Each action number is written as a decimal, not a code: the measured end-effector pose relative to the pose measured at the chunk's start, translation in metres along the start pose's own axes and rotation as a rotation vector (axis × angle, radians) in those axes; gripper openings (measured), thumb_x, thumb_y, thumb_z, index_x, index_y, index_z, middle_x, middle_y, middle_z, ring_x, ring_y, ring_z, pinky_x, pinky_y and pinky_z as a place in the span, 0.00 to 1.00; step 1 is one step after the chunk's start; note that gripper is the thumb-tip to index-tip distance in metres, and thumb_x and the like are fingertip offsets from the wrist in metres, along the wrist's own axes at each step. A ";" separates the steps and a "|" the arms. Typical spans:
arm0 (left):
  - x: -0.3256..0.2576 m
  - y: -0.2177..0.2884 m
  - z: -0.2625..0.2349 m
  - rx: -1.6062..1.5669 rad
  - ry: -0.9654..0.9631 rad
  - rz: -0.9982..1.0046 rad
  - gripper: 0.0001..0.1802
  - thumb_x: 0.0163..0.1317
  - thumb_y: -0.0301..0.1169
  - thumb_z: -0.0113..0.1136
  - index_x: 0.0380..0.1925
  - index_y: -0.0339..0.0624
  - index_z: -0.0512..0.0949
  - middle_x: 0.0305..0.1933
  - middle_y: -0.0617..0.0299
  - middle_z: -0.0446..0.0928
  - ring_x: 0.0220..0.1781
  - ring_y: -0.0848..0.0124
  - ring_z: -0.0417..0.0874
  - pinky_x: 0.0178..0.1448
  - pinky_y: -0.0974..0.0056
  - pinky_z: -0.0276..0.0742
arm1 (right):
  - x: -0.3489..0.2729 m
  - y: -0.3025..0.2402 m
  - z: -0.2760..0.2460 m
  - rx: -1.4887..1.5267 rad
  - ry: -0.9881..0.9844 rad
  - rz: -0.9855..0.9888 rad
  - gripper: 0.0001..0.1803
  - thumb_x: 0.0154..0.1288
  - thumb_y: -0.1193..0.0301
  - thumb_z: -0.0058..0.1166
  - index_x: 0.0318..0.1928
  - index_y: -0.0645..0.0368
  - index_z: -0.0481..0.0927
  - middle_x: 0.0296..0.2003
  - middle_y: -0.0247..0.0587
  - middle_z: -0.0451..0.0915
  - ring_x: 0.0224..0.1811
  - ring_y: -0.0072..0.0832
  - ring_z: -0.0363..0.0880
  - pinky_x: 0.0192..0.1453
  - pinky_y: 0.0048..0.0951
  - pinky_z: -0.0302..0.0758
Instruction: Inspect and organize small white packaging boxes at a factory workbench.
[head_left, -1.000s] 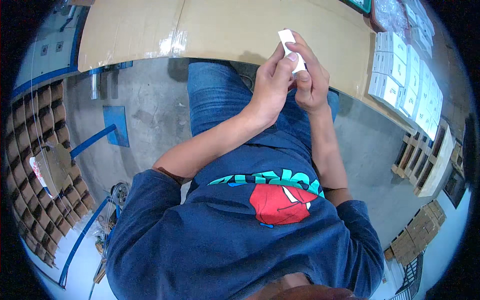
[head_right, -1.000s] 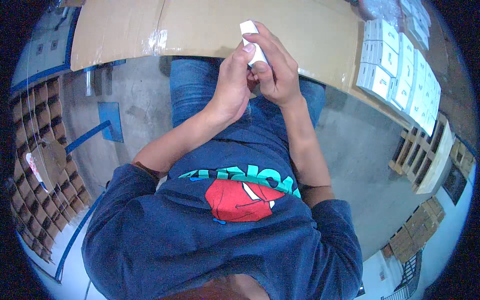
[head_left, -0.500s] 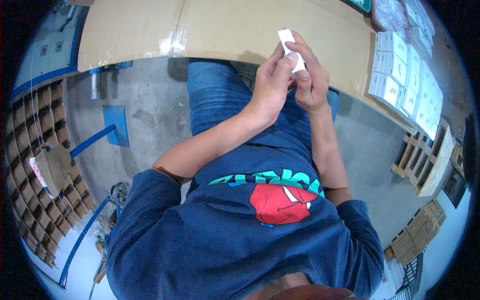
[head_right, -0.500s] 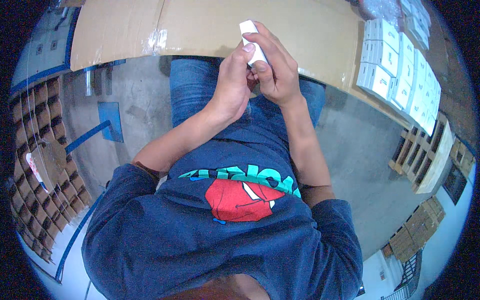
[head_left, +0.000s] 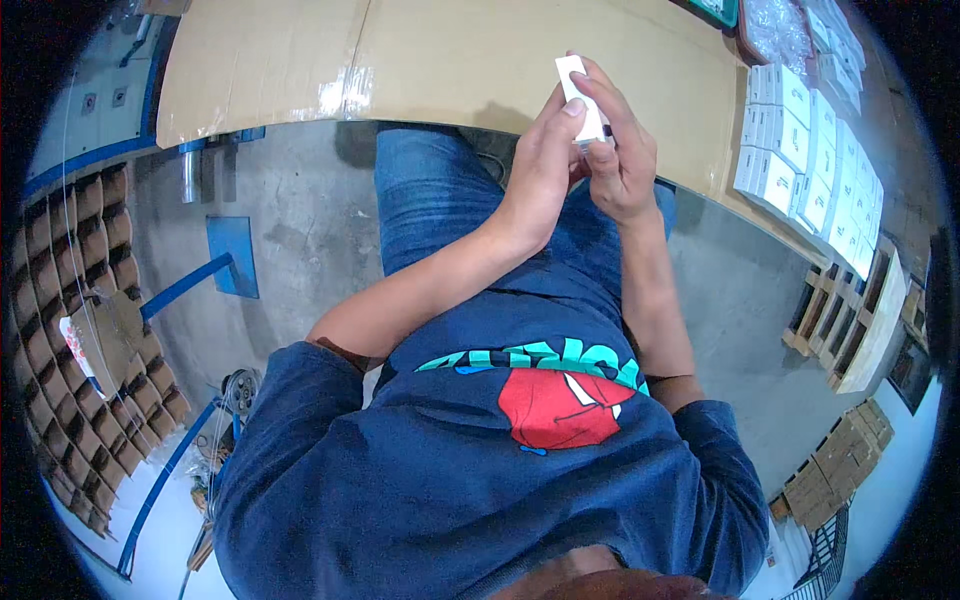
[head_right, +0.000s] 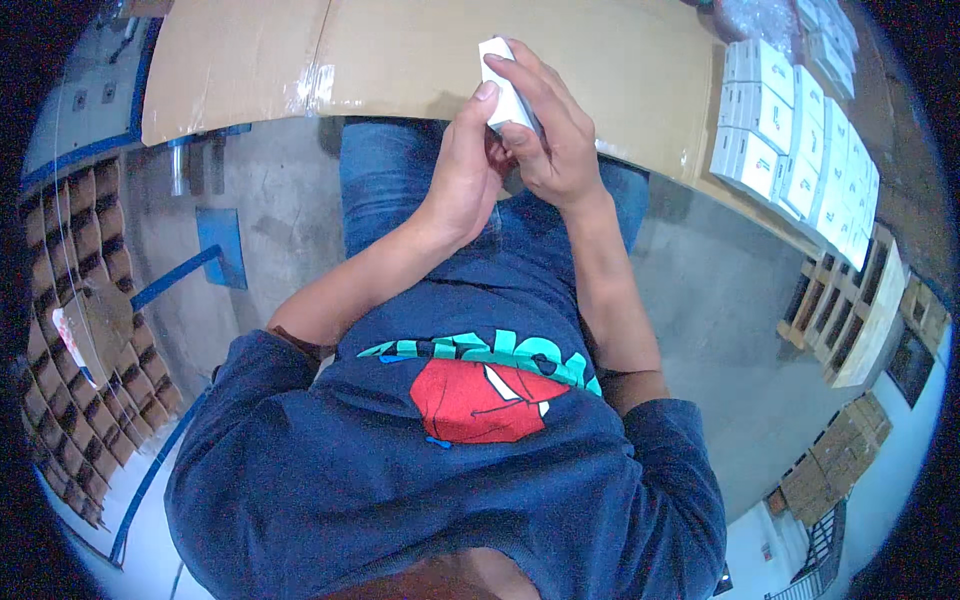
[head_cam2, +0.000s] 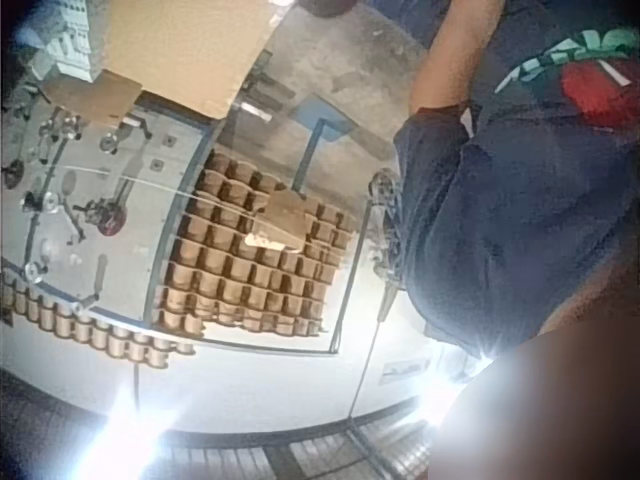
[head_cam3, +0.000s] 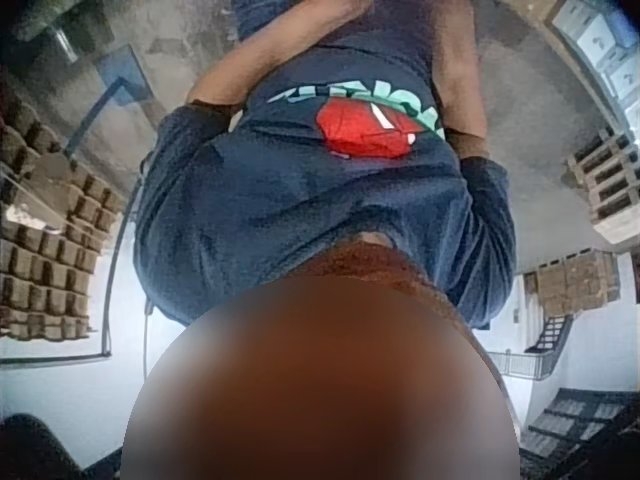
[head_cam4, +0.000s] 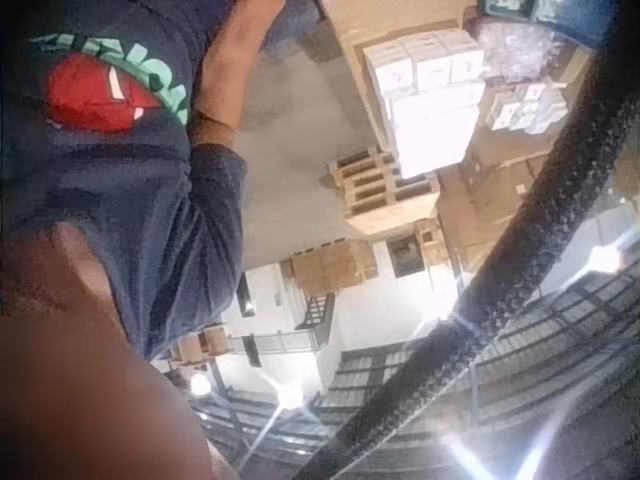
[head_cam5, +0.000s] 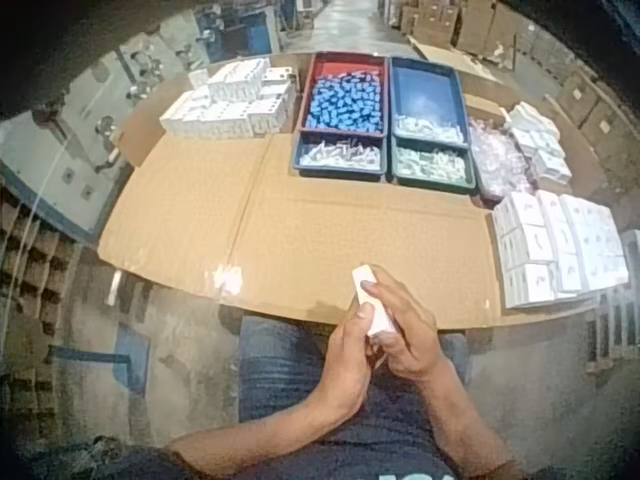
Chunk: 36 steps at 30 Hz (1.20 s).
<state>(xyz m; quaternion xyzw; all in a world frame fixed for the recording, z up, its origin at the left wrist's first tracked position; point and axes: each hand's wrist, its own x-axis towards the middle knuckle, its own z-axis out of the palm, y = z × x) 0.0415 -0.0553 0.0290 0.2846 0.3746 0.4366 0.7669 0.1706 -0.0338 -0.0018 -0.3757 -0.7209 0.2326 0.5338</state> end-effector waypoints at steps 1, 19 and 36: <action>-0.001 0.001 0.004 -0.071 0.026 -0.015 0.28 0.76 0.51 0.43 0.65 0.43 0.65 0.48 0.63 0.76 0.47 0.74 0.79 0.53 0.65 0.77 | 0.000 0.001 -0.001 0.000 0.001 -0.003 0.32 0.77 0.48 0.46 0.63 0.63 0.77 0.63 0.63 0.75 0.65 0.53 0.77 0.66 0.42 0.73; 0.010 0.006 -0.013 -0.129 -0.077 -0.106 0.32 0.78 0.58 0.38 0.64 0.44 0.66 0.54 0.62 0.71 0.45 0.72 0.78 0.49 0.63 0.78 | -0.003 -0.006 -0.015 0.025 -0.047 0.259 0.32 0.67 0.58 0.60 0.67 0.61 0.74 0.67 0.55 0.74 0.69 0.48 0.74 0.71 0.42 0.70; 0.013 0.005 -0.023 0.144 -0.097 0.045 0.44 0.64 0.31 0.59 0.76 0.49 0.47 0.65 0.53 0.68 0.63 0.60 0.77 0.64 0.56 0.77 | 0.000 -0.011 -0.019 0.268 0.023 0.469 0.37 0.73 0.48 0.51 0.72 0.59 0.68 0.66 0.49 0.74 0.70 0.41 0.71 0.74 0.43 0.64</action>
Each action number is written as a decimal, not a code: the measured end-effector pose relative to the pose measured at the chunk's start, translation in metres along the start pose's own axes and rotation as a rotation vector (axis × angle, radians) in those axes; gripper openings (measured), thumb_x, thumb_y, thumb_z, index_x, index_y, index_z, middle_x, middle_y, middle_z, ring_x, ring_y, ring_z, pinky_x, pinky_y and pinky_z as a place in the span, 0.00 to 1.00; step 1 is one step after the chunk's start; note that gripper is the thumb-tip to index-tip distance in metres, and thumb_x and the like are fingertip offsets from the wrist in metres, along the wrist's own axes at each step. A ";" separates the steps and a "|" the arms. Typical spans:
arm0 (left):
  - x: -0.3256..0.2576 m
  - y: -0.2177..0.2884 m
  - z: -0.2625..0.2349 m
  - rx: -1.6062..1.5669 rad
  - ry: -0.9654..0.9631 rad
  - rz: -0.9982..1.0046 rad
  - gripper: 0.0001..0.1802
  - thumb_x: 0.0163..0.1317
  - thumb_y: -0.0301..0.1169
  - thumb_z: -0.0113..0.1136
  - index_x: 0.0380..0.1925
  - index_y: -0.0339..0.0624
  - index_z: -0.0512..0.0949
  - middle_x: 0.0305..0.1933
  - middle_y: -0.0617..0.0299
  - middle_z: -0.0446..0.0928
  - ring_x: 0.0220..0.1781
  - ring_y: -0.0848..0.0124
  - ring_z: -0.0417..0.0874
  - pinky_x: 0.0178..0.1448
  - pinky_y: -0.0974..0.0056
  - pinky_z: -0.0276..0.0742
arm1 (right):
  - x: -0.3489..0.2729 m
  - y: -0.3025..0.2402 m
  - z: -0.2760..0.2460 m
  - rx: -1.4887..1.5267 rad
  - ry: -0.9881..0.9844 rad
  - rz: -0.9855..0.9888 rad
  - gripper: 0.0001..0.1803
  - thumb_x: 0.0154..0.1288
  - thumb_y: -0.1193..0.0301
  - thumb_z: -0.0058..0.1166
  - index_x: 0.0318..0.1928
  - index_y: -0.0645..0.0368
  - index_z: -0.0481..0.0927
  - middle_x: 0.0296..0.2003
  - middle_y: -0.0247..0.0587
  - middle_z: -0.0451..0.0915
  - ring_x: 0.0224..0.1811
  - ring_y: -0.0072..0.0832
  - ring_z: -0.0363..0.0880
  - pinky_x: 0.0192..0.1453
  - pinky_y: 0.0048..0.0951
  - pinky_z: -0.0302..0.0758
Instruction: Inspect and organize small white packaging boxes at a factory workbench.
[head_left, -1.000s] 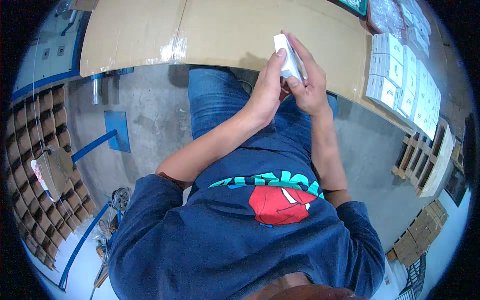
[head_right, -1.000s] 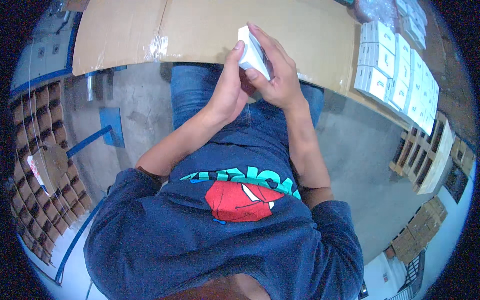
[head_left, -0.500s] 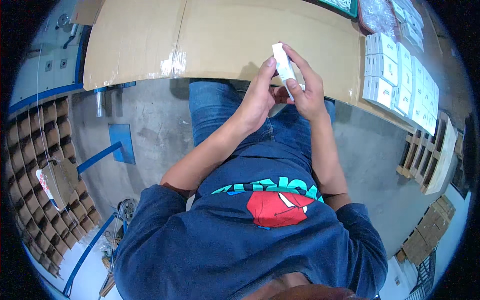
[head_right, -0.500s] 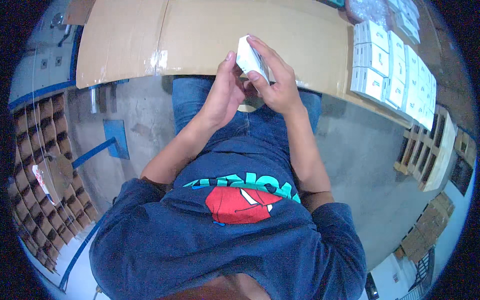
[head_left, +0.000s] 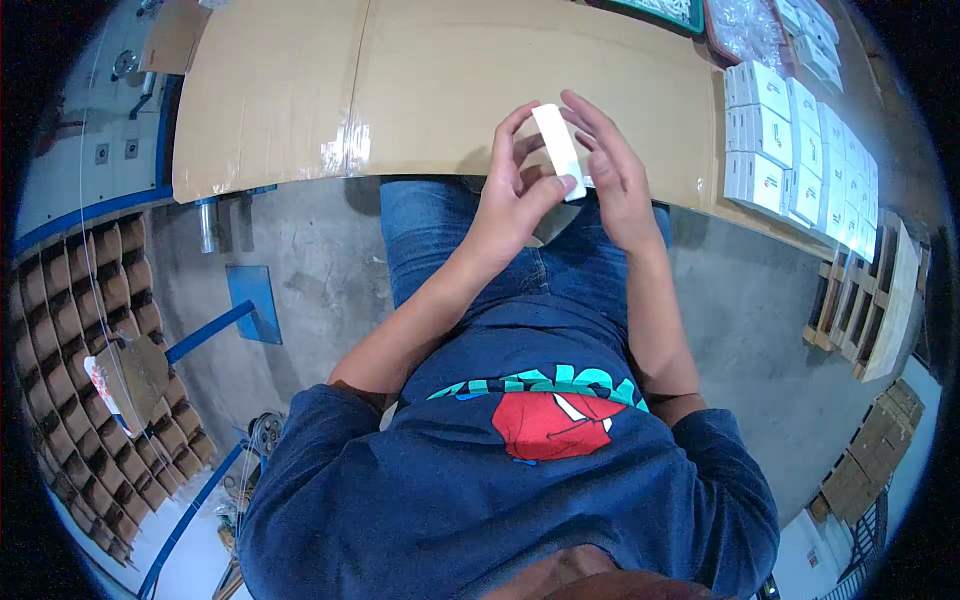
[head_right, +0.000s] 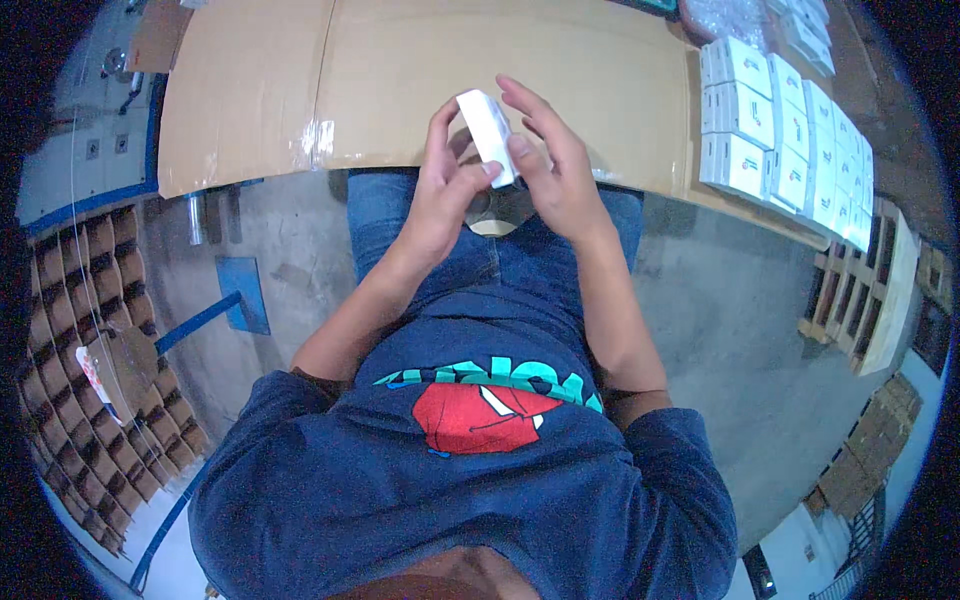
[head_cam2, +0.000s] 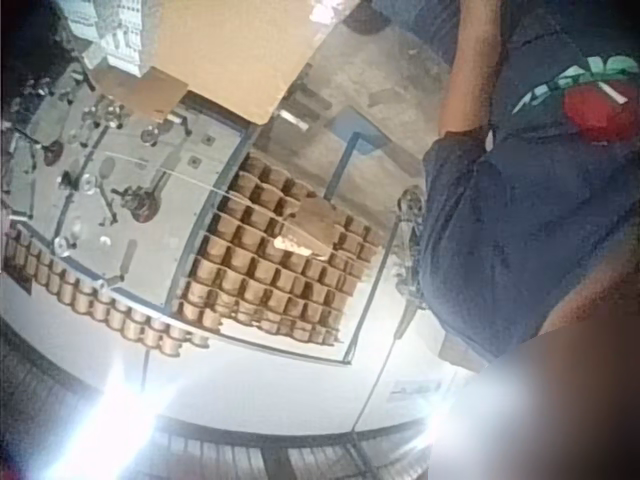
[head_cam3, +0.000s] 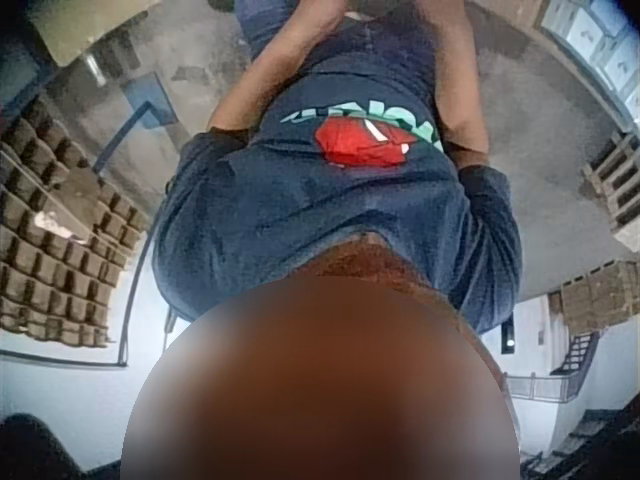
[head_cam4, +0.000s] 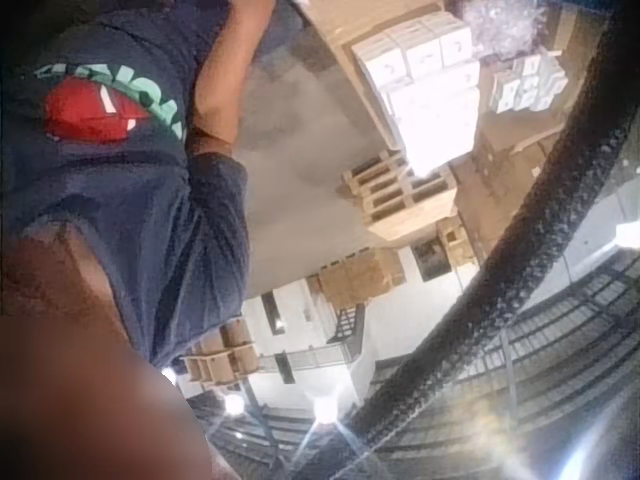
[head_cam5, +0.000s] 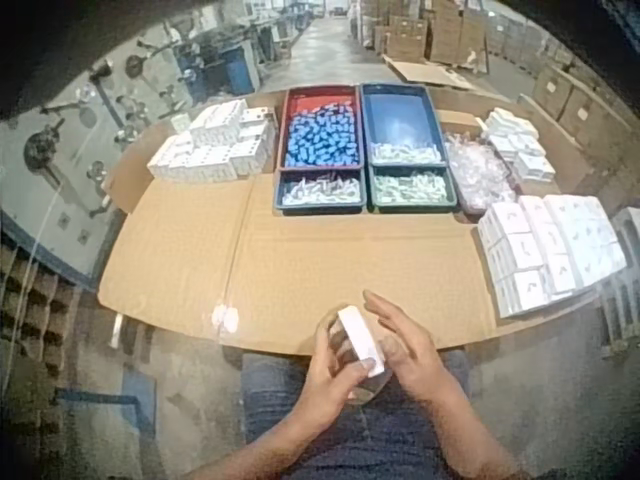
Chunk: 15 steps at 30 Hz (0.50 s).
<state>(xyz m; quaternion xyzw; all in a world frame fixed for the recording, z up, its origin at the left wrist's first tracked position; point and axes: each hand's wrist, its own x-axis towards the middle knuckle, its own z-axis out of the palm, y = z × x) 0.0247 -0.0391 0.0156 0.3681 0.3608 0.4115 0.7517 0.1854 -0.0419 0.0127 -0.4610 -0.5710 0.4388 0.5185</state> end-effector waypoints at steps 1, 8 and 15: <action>0.000 0.000 -0.001 0.085 -0.013 0.068 0.47 0.61 0.28 0.61 0.76 0.49 0.46 0.67 0.52 0.66 0.65 0.60 0.74 0.65 0.56 0.77 | 0.000 -0.004 0.001 0.001 0.002 0.000 0.37 0.73 0.48 0.51 0.72 0.59 0.68 0.66 0.49 0.74 0.70 0.41 0.71 0.74 0.43 0.64; 0.003 -0.008 -0.002 0.161 -0.041 0.182 0.59 0.53 0.27 0.72 0.76 0.51 0.40 0.75 0.46 0.54 0.75 0.54 0.63 0.74 0.49 0.64 | 0.003 -0.021 0.002 0.077 -0.051 0.199 0.26 0.74 0.66 0.55 0.69 0.57 0.72 0.63 0.45 0.76 0.64 0.33 0.76 0.70 0.38 0.71; 0.005 0.001 0.002 0.042 0.086 -0.018 0.38 0.75 0.51 0.43 0.77 0.47 0.48 0.67 0.52 0.68 0.68 0.60 0.72 0.67 0.57 0.72 | 0.004 -0.016 0.000 -0.028 -0.023 -0.054 0.27 0.69 0.68 0.59 0.67 0.57 0.74 0.65 0.49 0.74 0.67 0.38 0.74 0.70 0.40 0.69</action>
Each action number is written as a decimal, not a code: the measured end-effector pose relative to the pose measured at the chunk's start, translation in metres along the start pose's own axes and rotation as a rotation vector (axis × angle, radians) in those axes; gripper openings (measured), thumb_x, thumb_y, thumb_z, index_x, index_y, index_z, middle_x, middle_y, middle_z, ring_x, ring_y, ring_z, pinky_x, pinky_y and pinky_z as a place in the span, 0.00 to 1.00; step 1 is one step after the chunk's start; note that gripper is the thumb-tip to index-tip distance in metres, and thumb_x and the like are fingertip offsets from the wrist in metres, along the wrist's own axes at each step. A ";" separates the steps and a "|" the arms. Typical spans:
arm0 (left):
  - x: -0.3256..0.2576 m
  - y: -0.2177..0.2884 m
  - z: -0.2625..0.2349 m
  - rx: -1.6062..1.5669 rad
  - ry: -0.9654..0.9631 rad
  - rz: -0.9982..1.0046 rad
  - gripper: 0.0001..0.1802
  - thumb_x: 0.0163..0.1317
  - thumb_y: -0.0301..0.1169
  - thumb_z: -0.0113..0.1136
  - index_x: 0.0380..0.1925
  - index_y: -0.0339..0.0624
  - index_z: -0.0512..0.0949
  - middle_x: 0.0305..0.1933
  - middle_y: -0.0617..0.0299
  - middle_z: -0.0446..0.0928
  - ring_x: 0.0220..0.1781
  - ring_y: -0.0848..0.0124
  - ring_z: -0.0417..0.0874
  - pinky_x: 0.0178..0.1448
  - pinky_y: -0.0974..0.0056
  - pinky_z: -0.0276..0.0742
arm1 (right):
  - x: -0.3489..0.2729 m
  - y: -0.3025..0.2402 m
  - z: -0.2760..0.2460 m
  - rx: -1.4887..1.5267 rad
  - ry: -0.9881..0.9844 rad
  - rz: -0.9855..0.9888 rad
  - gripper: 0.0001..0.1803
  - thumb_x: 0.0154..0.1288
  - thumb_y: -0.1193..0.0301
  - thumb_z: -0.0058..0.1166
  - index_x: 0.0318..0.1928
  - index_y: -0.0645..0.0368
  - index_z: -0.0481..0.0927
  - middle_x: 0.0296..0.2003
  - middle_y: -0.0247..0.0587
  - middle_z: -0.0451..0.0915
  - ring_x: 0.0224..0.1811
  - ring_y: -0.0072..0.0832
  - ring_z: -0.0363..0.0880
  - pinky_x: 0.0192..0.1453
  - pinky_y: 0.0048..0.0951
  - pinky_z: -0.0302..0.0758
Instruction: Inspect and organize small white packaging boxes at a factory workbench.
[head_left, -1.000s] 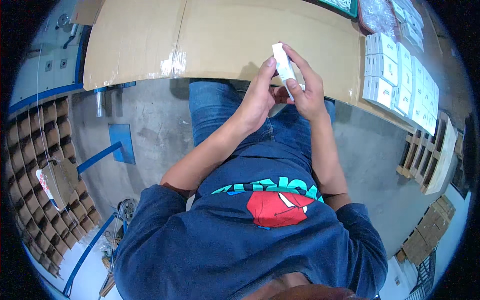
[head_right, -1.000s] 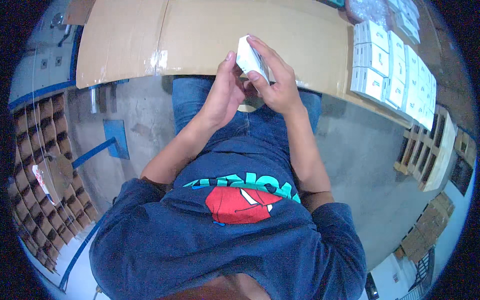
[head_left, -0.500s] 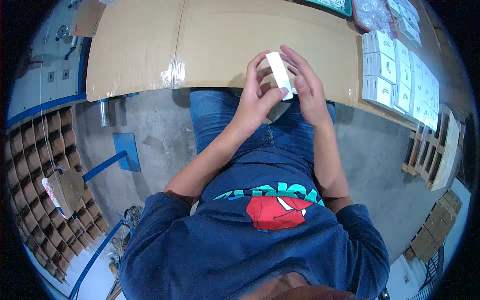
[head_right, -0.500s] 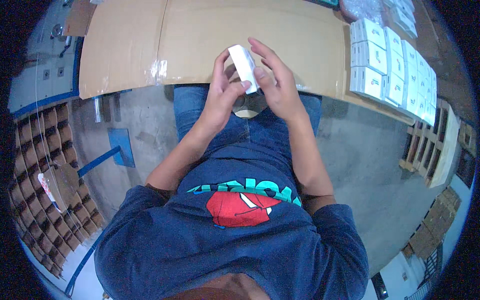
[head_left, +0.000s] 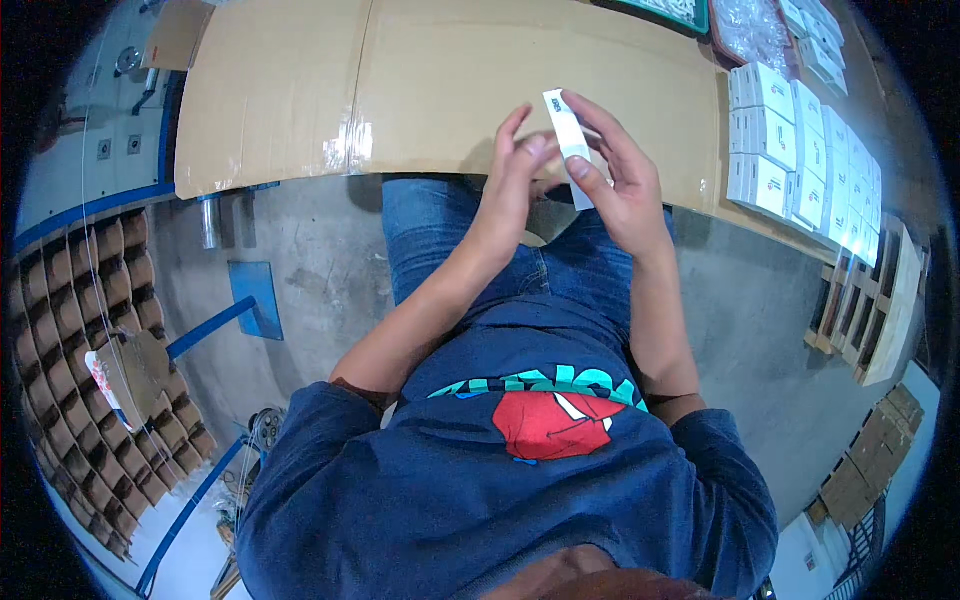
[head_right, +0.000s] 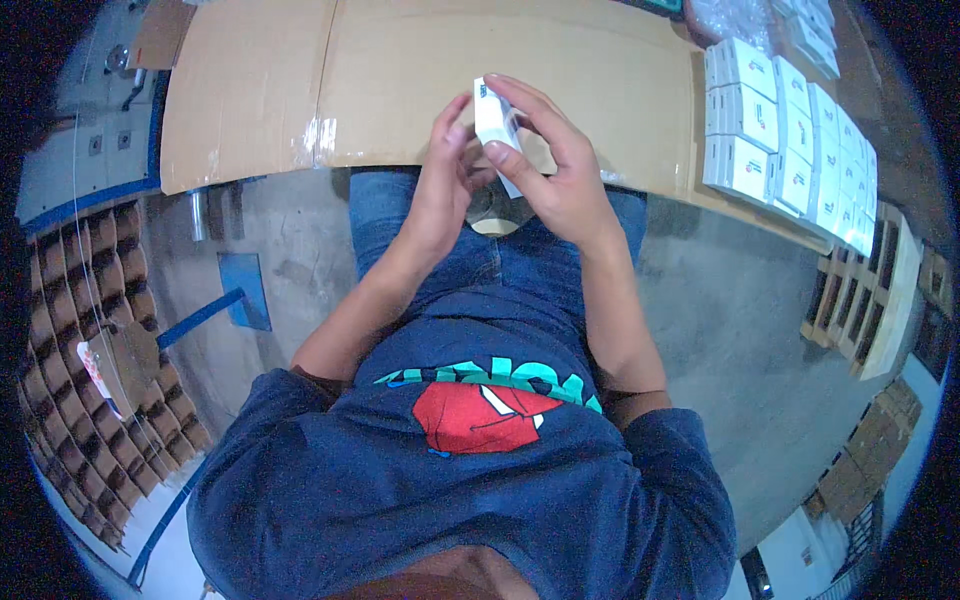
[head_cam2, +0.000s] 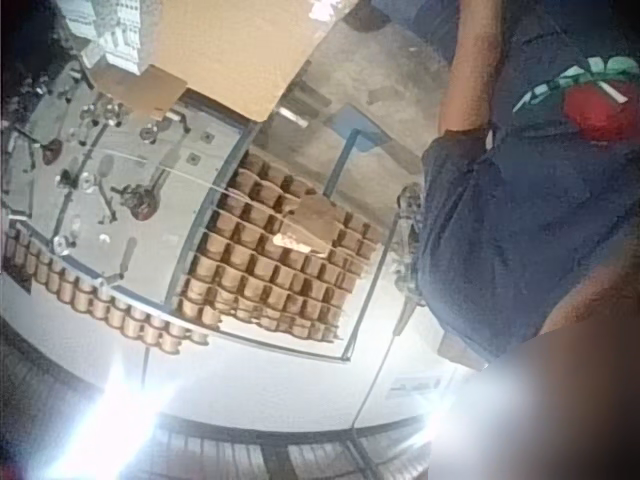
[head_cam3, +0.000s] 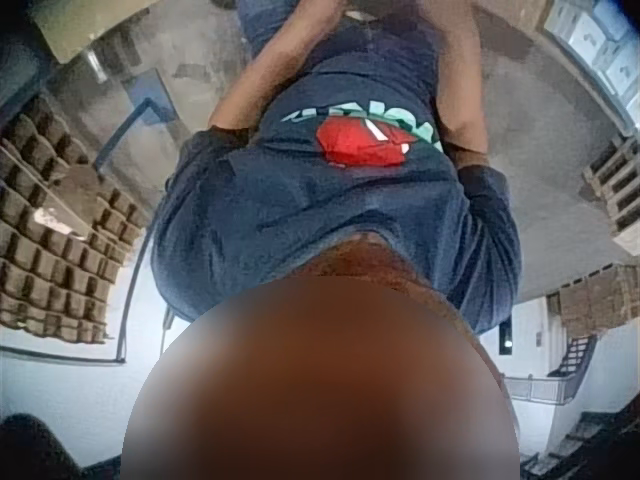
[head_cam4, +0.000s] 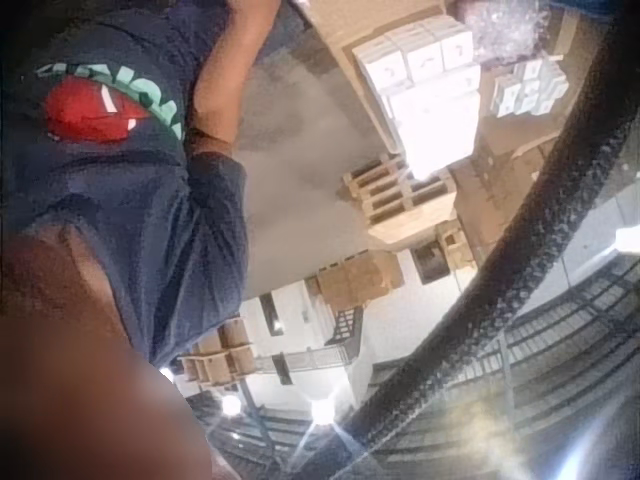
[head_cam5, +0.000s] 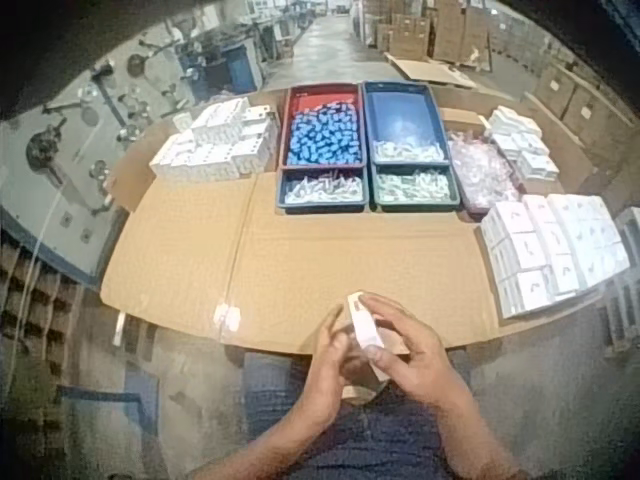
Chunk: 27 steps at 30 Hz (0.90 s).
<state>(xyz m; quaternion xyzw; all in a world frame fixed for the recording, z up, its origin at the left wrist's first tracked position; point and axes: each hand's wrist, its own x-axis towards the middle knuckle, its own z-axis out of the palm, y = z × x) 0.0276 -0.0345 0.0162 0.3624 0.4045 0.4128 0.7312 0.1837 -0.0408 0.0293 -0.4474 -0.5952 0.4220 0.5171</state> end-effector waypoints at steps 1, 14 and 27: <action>0.000 0.007 0.001 -0.002 0.005 0.001 0.38 0.75 0.51 0.43 0.77 0.47 0.48 0.67 0.52 0.68 0.68 0.60 0.72 0.67 0.57 0.72 | 0.001 0.001 -0.002 0.001 -0.006 0.001 0.27 0.69 0.68 0.59 0.67 0.57 0.74 0.65 0.49 0.74 0.67 0.38 0.74 0.70 0.40 0.69; -0.012 0.024 0.017 -0.327 -0.152 -0.217 0.24 0.74 0.50 0.50 0.64 0.53 0.65 0.55 0.65 0.75 0.54 0.74 0.79 0.55 0.64 0.76 | 0.004 0.007 0.000 -0.078 -0.019 -0.228 0.27 0.68 0.54 0.55 0.59 0.60 0.78 0.66 0.56 0.73 0.66 0.48 0.74 0.69 0.43 0.69; -0.015 0.025 0.021 -0.337 -0.132 -0.155 0.30 0.73 0.47 0.55 0.68 0.50 0.61 0.53 0.64 0.74 0.53 0.75 0.79 0.55 0.65 0.77 | 0.007 0.006 0.001 -0.234 -0.023 -0.345 0.33 0.77 0.47 0.43 0.63 0.63 0.77 0.65 0.60 0.72 0.64 0.49 0.74 0.67 0.42 0.70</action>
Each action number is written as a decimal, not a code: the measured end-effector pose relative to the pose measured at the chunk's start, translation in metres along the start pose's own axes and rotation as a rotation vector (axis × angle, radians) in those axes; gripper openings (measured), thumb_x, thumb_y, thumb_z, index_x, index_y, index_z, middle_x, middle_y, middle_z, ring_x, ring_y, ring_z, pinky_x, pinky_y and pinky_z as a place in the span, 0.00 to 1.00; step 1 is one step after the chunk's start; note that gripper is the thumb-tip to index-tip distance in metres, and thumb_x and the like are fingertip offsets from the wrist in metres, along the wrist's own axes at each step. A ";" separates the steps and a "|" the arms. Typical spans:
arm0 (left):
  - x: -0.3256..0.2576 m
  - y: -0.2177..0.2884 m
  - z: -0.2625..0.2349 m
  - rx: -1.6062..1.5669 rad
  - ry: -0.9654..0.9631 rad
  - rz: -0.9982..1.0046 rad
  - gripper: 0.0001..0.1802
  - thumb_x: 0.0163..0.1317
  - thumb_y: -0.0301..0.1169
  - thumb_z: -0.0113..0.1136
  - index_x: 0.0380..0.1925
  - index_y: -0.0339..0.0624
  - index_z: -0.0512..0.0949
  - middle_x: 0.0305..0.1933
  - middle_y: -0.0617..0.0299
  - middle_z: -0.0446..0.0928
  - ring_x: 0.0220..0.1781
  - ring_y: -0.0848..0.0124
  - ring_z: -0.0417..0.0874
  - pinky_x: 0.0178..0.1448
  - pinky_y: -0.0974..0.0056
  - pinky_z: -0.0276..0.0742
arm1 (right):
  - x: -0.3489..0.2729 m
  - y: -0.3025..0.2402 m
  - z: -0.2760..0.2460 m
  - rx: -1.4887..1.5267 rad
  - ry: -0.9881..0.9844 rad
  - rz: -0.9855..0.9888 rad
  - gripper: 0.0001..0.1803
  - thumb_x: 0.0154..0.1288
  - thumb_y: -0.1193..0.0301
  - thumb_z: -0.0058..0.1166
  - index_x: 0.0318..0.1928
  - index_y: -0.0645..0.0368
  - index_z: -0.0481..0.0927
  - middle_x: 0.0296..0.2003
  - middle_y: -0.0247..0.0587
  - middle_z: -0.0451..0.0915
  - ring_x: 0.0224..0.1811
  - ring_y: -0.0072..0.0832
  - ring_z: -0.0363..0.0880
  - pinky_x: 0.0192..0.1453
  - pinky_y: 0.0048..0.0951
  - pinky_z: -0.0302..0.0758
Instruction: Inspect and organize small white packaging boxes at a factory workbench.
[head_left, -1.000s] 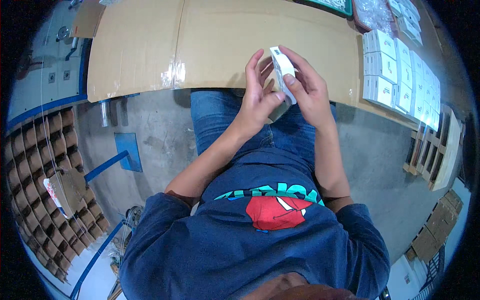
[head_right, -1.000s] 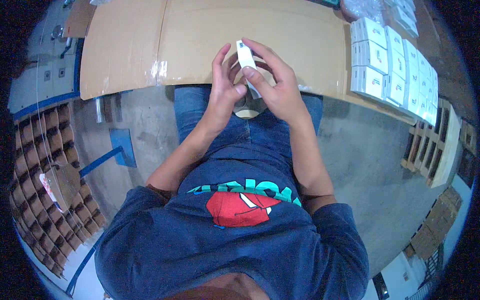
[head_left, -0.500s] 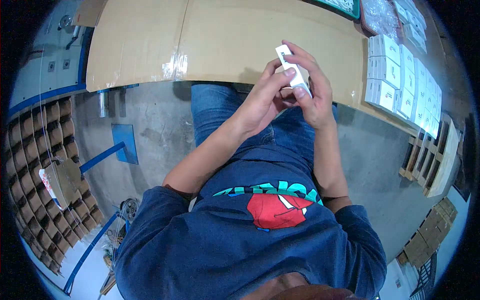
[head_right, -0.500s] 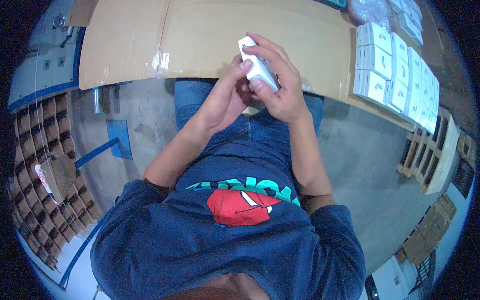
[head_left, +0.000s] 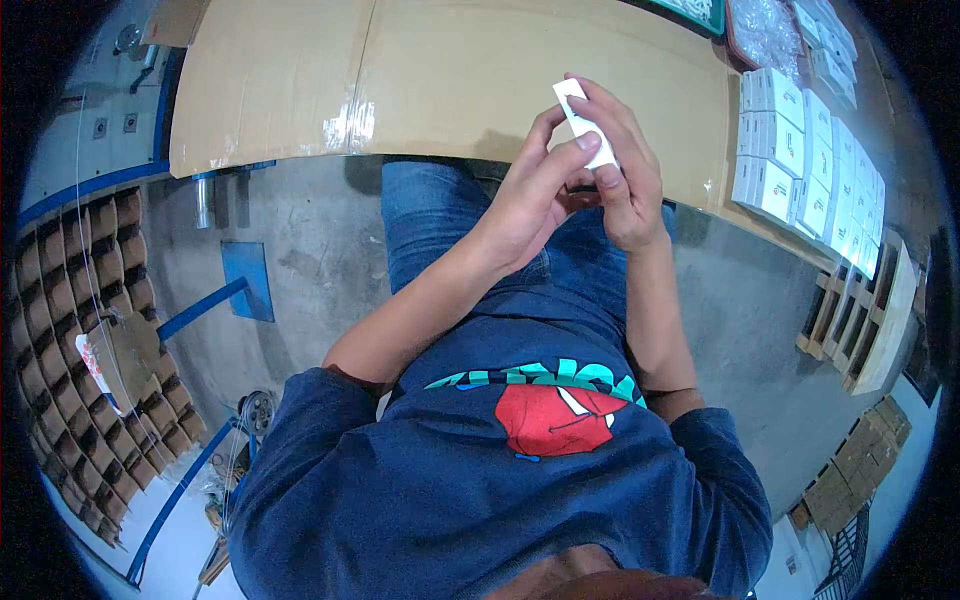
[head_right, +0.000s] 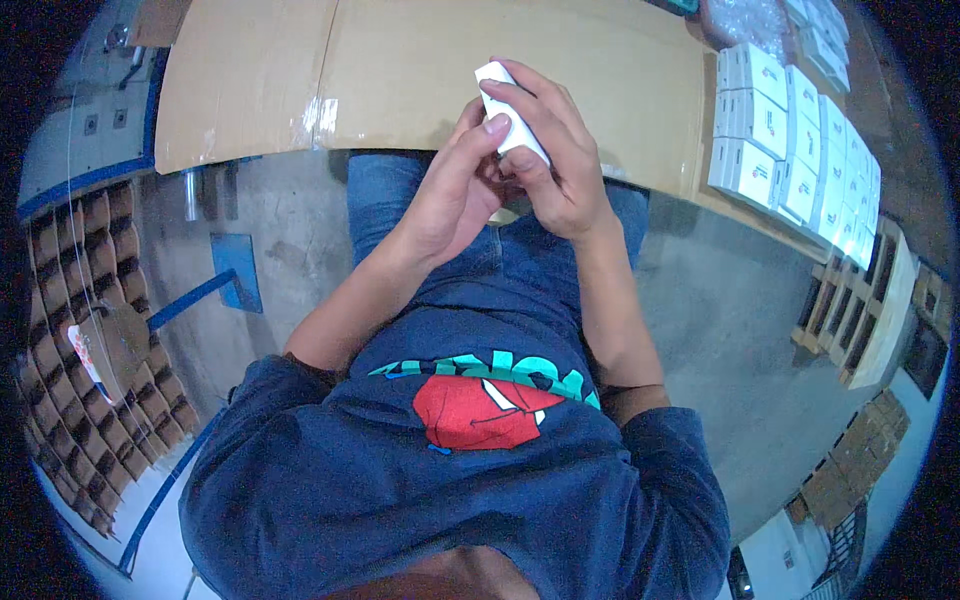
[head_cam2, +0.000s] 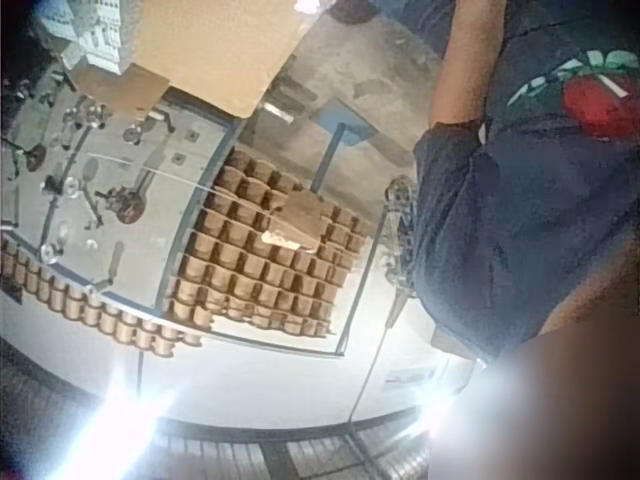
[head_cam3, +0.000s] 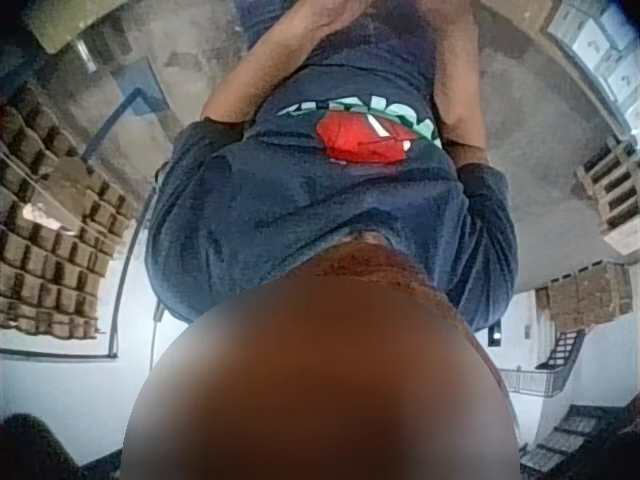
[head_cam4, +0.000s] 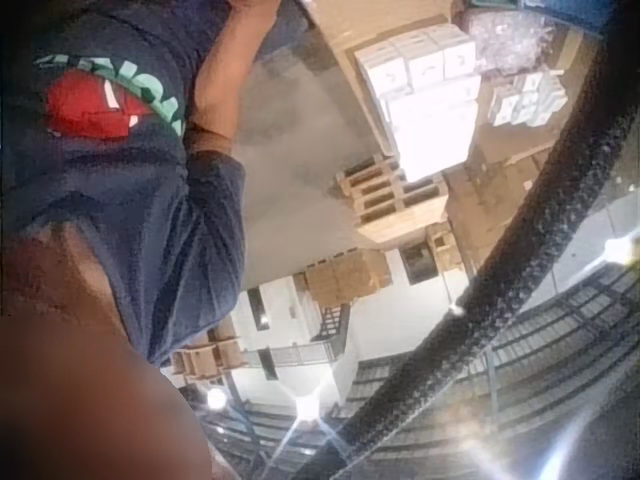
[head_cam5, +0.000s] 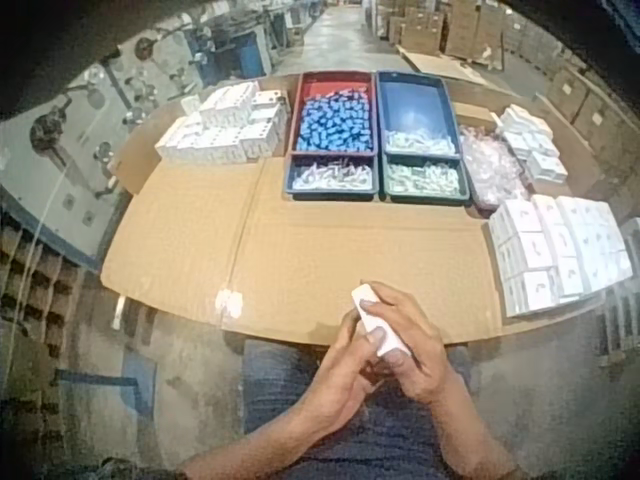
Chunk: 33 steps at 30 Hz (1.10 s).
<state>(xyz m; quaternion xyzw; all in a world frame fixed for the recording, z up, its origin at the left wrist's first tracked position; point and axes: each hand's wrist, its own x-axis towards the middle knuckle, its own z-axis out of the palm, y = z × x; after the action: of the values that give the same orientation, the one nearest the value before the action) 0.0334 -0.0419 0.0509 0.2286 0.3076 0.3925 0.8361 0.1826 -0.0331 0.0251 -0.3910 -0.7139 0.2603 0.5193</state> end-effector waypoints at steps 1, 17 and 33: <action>0.000 0.000 0.000 0.004 0.008 0.010 0.30 0.73 0.47 0.55 0.68 0.49 0.61 0.53 0.64 0.74 0.53 0.75 0.79 0.55 0.65 0.77 | 0.000 0.000 0.001 0.000 0.000 0.001 0.33 0.77 0.47 0.43 0.63 0.63 0.77 0.65 0.60 0.72 0.64 0.49 0.74 0.67 0.42 0.70; 0.002 -0.007 -0.004 -0.060 0.017 0.065 0.42 0.69 0.40 0.62 0.76 0.43 0.51 0.49 0.60 0.79 0.48 0.74 0.83 0.51 0.65 0.78 | 0.000 0.004 0.006 -0.029 0.045 -0.099 0.31 0.79 0.49 0.41 0.59 0.66 0.78 0.62 0.65 0.74 0.61 0.56 0.77 0.64 0.46 0.73; 0.001 -0.008 0.004 0.025 0.069 0.096 0.23 0.71 0.43 0.53 0.61 0.44 0.69 0.47 0.66 0.77 0.46 0.78 0.80 0.50 0.69 0.76 | -0.002 0.005 0.009 -0.014 0.055 -0.075 0.32 0.80 0.50 0.39 0.58 0.69 0.78 0.62 0.66 0.75 0.62 0.57 0.77 0.65 0.45 0.73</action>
<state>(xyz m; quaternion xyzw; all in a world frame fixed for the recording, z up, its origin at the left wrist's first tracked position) 0.0414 -0.0460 0.0485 0.2400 0.3299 0.4356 0.8024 0.1759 -0.0311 0.0171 -0.3748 -0.7153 0.2247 0.5454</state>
